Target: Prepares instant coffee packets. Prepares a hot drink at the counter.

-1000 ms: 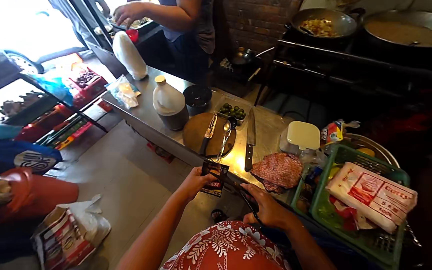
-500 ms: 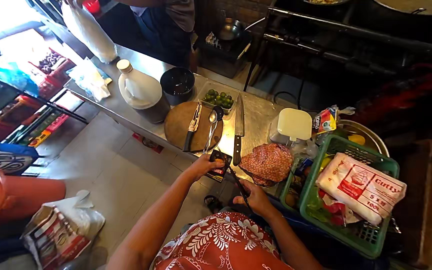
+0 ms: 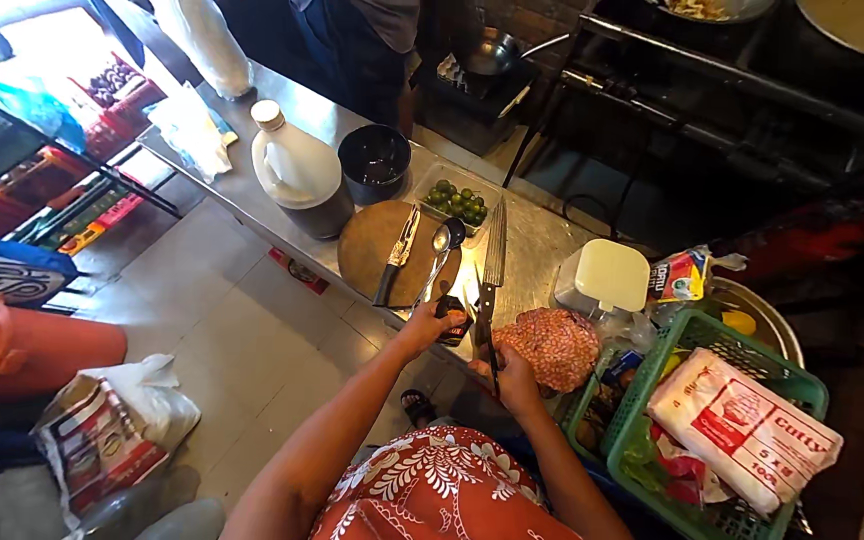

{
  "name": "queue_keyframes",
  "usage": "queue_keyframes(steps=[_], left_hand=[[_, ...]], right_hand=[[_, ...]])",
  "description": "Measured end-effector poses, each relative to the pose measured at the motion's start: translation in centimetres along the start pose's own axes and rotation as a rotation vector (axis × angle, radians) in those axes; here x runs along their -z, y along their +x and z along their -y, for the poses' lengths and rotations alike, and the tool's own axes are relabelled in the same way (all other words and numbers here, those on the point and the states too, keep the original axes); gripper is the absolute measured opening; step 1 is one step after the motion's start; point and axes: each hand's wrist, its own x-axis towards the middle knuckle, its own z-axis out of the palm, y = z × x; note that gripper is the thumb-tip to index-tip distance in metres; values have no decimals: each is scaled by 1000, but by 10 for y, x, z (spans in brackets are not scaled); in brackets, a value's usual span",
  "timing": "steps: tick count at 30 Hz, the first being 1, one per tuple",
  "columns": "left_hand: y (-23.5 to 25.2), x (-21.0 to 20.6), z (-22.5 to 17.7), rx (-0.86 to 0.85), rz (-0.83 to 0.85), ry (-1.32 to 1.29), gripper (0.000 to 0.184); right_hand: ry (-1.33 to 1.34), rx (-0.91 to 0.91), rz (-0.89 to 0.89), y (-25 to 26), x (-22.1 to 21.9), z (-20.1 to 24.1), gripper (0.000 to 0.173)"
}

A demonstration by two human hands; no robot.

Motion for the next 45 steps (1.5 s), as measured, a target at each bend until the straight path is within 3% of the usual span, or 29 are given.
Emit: queue_keyframes(steps=[4,7,11,15,18,24,27,30,34,39,43,45], left_hand=[[-48,10,3,-124,-105,-209,19],[-96,25,13,-119,-155,-390,25],[-172,46,39,-40,-230,-635,36],[-256,55,71,-72,-389,-751,37],[-318,50,102,-167,-560,-829,32],[-435,18,171,-406,-916,-866,40],[-494,-3,186,-388,-1126,-791,42],[-531,-18,204,-412,-1345,-674,46],[-577,-39,229,-491,-1642,-483,54],[-632,-72,257,-342,-1784,-464,52],[-659,-97,269,-253,-1816,-553,49],[-666,-105,278,-234,-1888,-510,46]], right_hand=[[0,-38,-89,2,0,31,73],[33,-58,-114,10,-3,49,91],[70,-122,-73,22,-15,71,79],[-78,-125,1,39,-38,93,83],[-367,-89,2,54,-56,96,76],[-1061,-67,-21,48,-90,125,38],[-1330,-56,63,26,-103,151,38],[-1312,158,151,-3,-128,192,46],[-1282,558,498,-75,-247,230,47],[-670,1310,1379,-272,-398,210,59],[-489,1619,1875,-427,-454,181,70],[-530,1740,2094,-476,-472,165,53]])
